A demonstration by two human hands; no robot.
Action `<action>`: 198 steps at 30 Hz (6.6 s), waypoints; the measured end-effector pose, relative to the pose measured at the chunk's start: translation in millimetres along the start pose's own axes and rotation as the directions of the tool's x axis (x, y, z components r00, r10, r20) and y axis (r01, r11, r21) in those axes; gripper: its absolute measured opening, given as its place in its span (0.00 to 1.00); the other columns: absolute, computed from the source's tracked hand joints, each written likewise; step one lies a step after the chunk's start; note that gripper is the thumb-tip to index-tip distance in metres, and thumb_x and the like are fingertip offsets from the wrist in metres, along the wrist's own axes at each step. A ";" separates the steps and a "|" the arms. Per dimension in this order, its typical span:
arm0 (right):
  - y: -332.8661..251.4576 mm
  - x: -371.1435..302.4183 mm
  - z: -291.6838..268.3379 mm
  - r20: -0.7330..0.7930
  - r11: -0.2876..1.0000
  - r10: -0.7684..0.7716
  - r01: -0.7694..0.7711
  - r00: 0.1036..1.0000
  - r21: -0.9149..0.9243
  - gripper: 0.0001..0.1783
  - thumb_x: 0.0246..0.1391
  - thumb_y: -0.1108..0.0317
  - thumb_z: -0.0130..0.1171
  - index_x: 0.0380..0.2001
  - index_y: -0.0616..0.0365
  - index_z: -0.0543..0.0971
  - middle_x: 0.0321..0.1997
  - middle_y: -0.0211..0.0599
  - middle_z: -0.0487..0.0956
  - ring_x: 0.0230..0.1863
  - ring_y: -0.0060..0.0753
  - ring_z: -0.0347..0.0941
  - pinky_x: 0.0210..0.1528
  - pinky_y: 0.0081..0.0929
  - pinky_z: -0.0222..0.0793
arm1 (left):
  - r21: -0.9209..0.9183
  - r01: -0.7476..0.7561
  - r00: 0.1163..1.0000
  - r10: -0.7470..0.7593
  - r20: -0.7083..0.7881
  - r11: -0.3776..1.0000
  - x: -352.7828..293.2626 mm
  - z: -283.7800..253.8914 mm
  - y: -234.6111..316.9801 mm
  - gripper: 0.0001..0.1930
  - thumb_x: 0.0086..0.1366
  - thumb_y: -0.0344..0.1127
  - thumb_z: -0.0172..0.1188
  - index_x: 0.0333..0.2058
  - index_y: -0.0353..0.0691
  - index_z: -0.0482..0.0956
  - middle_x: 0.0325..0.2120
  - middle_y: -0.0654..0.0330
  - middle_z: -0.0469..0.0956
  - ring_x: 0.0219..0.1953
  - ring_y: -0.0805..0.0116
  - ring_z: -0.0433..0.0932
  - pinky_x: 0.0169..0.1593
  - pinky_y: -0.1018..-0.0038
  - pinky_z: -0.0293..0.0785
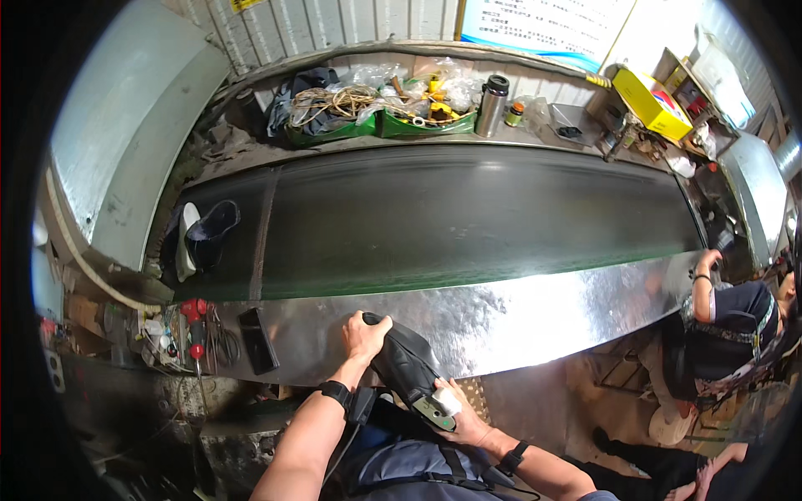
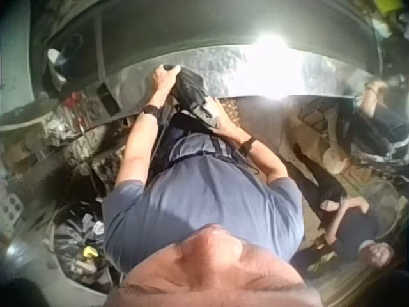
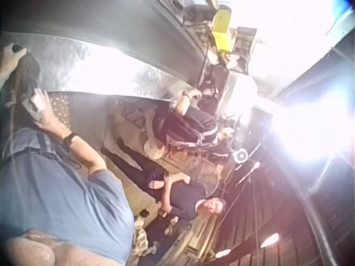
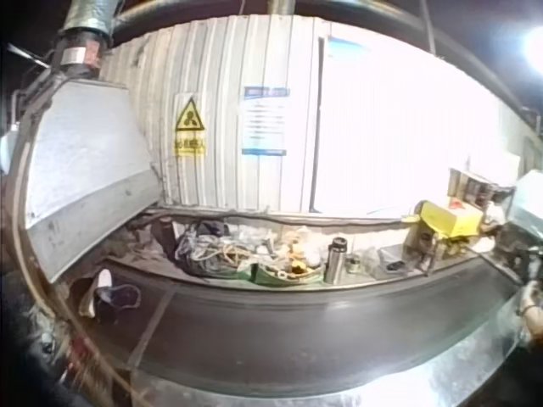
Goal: Operating a lasting machine to shape shoe uppers in a factory.
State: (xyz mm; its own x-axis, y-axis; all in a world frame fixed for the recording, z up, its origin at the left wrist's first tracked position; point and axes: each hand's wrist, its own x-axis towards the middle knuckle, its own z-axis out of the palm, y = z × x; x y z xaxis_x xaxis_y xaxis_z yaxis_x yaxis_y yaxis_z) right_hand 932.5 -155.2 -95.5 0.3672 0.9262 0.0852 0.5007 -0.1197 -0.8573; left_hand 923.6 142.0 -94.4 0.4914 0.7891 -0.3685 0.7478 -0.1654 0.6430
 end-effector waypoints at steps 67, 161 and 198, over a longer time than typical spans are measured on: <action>-498.1 12.1 557.6 0.799 0.433 -0.022 -0.715 0.600 0.549 0.10 0.58 0.77 0.61 0.44 0.66 0.79 0.37 0.36 0.82 0.32 0.29 0.80 0.34 0.28 0.80 | -0.508 -0.856 0.274 -0.915 -0.296 -0.092 -528.5 -368.6 -468.3 0.11 0.69 0.36 0.61 0.29 0.39 0.74 0.30 0.61 0.79 0.34 0.69 0.77 0.40 0.71 0.75; -377.7 56.6 455.2 0.421 0.780 -0.562 0.625 0.712 -0.016 0.10 0.49 0.70 0.58 0.30 0.68 0.78 0.22 0.64 0.78 0.28 0.67 0.78 0.34 0.55 0.74 | -0.223 -0.088 -0.049 -0.228 -0.972 0.971 -538.0 -337.9 -361.0 0.51 0.49 0.28 0.69 0.70 0.40 0.51 0.69 0.29 0.44 0.71 0.33 0.49 0.72 0.52 0.50; -395.8 56.8 440.5 0.604 0.902 -0.396 0.417 0.692 0.114 0.14 0.57 0.63 0.56 0.36 0.65 0.77 0.30 0.64 0.80 0.37 0.70 0.78 0.46 0.57 0.73 | -0.208 0.108 0.367 -0.233 -0.901 0.972 -618.6 -363.6 -381.3 0.08 0.73 0.31 0.51 0.44 0.32 0.74 0.31 0.52 0.83 0.36 0.64 0.83 0.43 0.69 0.77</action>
State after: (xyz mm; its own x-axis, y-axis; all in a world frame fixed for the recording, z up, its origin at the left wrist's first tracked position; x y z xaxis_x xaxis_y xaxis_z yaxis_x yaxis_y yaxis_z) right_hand 409.9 102.3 25.0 -0.4178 0.9039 0.0920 0.5153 0.3192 -0.7954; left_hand 172.2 -68.0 132.5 -0.3963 0.8607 0.3195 0.6871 0.0472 0.7250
